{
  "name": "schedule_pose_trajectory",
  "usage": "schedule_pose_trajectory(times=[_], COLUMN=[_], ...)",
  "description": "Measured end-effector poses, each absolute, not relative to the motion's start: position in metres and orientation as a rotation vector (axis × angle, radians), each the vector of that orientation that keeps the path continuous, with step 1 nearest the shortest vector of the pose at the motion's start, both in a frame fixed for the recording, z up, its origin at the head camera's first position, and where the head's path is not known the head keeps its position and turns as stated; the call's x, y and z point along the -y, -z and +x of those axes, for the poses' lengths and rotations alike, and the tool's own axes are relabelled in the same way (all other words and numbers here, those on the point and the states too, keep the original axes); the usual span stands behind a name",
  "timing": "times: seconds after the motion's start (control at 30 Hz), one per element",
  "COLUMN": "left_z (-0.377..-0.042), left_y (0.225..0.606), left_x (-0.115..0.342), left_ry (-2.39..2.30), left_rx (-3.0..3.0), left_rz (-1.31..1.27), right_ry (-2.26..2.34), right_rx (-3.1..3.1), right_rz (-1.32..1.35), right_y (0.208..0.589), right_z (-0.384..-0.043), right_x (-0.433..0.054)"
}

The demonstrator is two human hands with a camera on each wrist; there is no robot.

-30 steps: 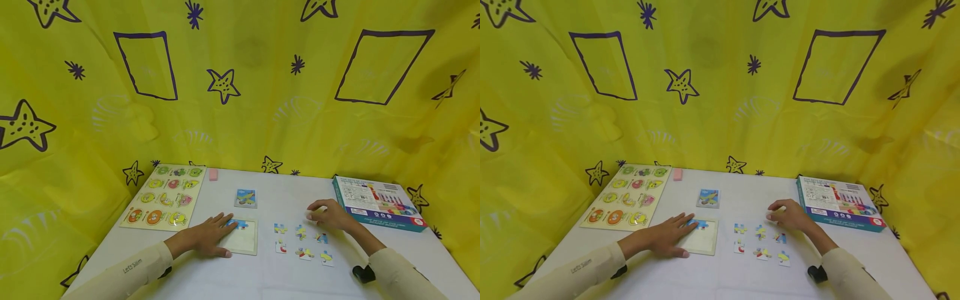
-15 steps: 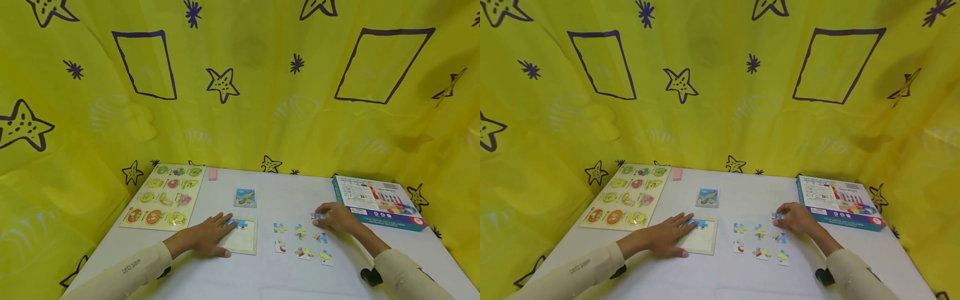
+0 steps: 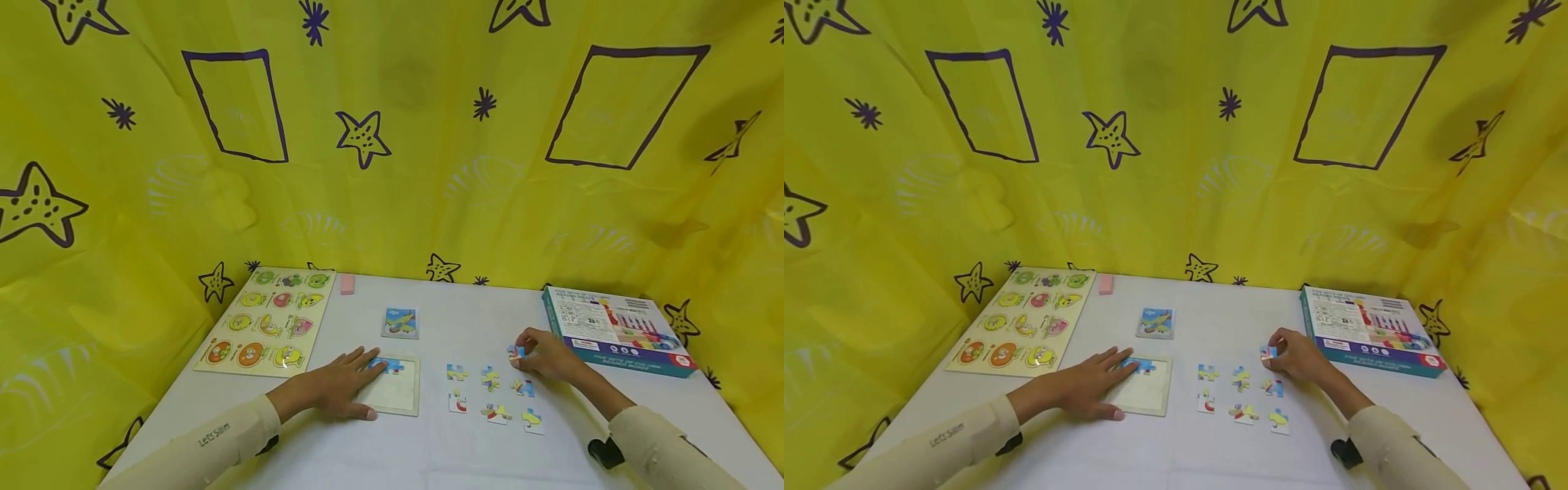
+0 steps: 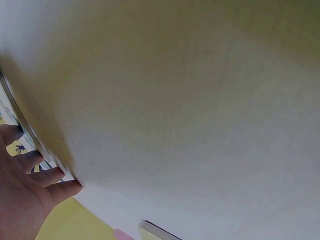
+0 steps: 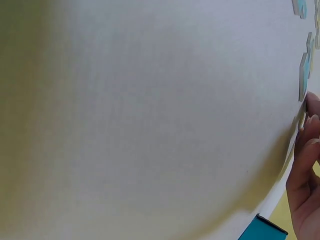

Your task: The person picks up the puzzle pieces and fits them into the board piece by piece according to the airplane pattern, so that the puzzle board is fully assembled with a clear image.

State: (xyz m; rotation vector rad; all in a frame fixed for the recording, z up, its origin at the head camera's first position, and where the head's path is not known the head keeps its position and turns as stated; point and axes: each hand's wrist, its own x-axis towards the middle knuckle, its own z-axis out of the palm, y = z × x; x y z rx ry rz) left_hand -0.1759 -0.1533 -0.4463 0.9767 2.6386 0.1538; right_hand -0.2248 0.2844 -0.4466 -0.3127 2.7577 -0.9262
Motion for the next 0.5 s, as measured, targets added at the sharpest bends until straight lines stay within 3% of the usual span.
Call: schedule_pose_trajectory(times=[0.5], left_z=[-0.176], left_y=[0.445], left_x=[0.153], left_ry=[-0.147], left_rx=[-2.638], left_rz=[0.975], right_ry=[1.154], right_rx=[-2.619], right_rz=[-0.393], right_y=[0.436], right_z=[-0.220], right_x=[-0.275])
